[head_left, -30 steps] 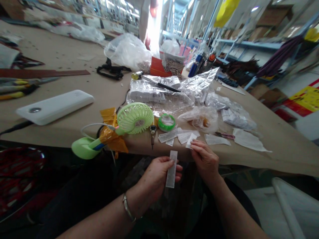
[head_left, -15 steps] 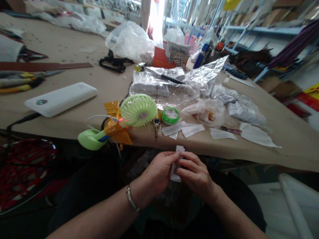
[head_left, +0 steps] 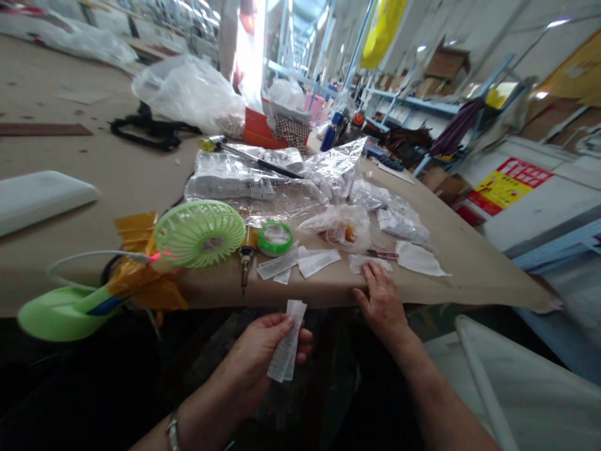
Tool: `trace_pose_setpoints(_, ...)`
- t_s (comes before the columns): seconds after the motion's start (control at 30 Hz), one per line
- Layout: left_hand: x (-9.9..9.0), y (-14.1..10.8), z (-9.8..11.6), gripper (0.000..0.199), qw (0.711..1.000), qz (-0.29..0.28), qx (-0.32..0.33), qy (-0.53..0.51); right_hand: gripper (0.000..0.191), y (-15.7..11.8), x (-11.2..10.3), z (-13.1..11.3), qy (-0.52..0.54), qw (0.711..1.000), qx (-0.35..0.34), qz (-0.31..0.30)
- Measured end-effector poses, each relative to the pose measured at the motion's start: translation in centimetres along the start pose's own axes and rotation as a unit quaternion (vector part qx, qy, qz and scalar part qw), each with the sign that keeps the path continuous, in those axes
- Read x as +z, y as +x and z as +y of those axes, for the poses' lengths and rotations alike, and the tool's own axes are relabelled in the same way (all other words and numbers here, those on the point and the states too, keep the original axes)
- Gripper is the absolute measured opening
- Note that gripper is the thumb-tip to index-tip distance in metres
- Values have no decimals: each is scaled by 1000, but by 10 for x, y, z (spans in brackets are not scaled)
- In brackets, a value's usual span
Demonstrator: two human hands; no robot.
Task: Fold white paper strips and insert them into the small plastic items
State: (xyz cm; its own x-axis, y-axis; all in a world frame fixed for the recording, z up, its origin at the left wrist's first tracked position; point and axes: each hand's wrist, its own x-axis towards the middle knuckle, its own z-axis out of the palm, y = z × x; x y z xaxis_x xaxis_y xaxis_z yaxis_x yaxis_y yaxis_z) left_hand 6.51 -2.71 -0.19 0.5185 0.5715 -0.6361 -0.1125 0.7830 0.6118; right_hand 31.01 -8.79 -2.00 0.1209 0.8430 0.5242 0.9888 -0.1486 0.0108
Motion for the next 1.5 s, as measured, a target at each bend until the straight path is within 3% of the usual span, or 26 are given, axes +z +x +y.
trace_pose_setpoints(0.07, 0, 0, -1, 5, 1000, -1, 1, 1, 44, -5, 4, 8, -13, 1000, -23, -9)
trace_pose_setpoints(0.17, -1, -1, -1, 5, 1000, 1, 3, -1, 32, -11, 3, 13, 9, 998, -47, 26)
trace_pose_setpoints(0.3, -1, -2, 0, 7, 1000, 6, 0, -2, 22, -12, -7, 7, 118, 990, -24, 73)
trace_pose_setpoints(0.4, -1, -2, -1, 8, 1000, -5, -1, -10, 20, -10, -15, -21, 235, 966, 3, 104)
trace_pose_setpoints(0.53, -2, -2, -3, 11, 998, -39, 2, -50, 25, -11, -17, -78, 360, 924, -106, 72)
trace_pose_setpoints(0.67, -6, -1, -4, 6, 989, -49, 50, -131, 24, -17, -8, -116, 340, 917, -206, 29)
trace_pose_setpoints(0.8, -11, 1, -5, 3, 985, -36, 54, -162, 23, -20, -1, -122, 323, 916, -236, 18)
trace_pose_setpoints(1.03, -12, -2, -10, 4, 980, -72, 51, -177, 22, -20, -5, -119, 330, 913, -239, -6)
trace_pose_setpoints(1.13, -11, -6, -8, 2, 984, -41, 50, -164, 28, -23, -6, -119, 353, 906, -234, -11)
trace_pose_setpoints(1.2, -13, -8, -6, 5, 987, -33, 46, -153, 31, -25, -6, -118, 396, 896, -202, -7)
trace_pose_setpoints(1.27, -15, -12, -4, 7, 990, -53, 30, -130, 28, -25, -7, -116, 454, 884, -109, 0)
trace_pose_setpoints(1.33, -16, -16, -2, 11, 992, -81, 6, -97, 24, -23, -6, -114, 518, 855, 19, -30)
trace_pose_setpoints(1.37, -17, -19, -2, 12, 992, -92, -6, -81, 24, -22, -5, -113, 555, 825, 74, -71)
trace_pose_setpoints(1.43, -17, -23, -1, 15, 992, -113, -21, -57, 32, -18, -4, -111, 637, 734, 136, -191)
trace_pose_setpoints(1.5, -17, -27, -2, 17, 989, -138, -35, -45, 40, -15, -1, -110, 703, 625, 147, -307)
